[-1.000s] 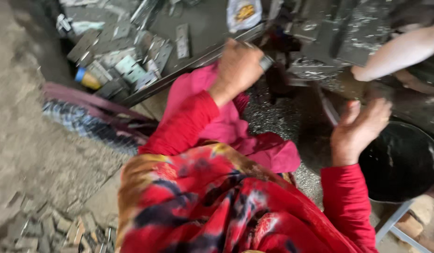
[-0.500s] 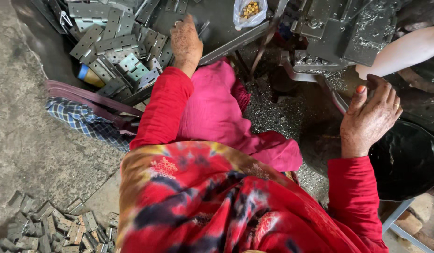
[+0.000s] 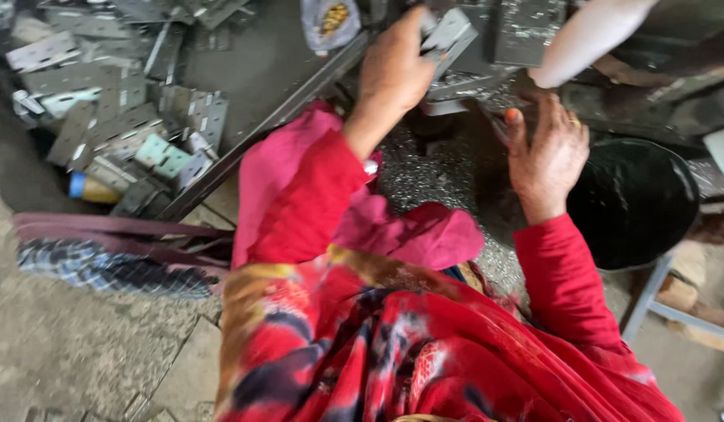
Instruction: The person sits on the floor and repeatedly picks up metal hinge pieces from a pile, grinds them against a rotating wheel, and places the finished pieces back into the pile. The person uses a small metal tool to assist in holding the pieces during grinding.
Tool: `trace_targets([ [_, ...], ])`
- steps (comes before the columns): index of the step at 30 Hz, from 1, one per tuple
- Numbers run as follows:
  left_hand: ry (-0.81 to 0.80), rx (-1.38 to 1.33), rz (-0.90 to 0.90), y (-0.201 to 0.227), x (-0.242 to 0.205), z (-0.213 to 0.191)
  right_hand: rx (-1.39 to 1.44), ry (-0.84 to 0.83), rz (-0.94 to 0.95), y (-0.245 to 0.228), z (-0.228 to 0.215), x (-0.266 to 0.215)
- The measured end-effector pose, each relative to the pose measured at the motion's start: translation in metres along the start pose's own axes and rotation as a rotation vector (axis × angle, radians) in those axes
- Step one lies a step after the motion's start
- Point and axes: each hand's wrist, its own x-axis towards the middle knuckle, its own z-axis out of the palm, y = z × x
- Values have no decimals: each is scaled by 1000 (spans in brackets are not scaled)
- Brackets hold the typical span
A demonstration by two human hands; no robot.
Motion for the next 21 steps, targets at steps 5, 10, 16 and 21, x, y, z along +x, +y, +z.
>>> trace_targets([
  [5,289,468,255,46,13,65,151,-25,82,-7,-7,2],
  [10,59,539,222,43,11,102,140,-7,88,-13,-10,4],
  [16,-26,500,200,24,-31,73,194,-58,152,-16,-14,4],
  [21,29,503,286,18,-31,77,140,-115,157,-17,-15,10],
])
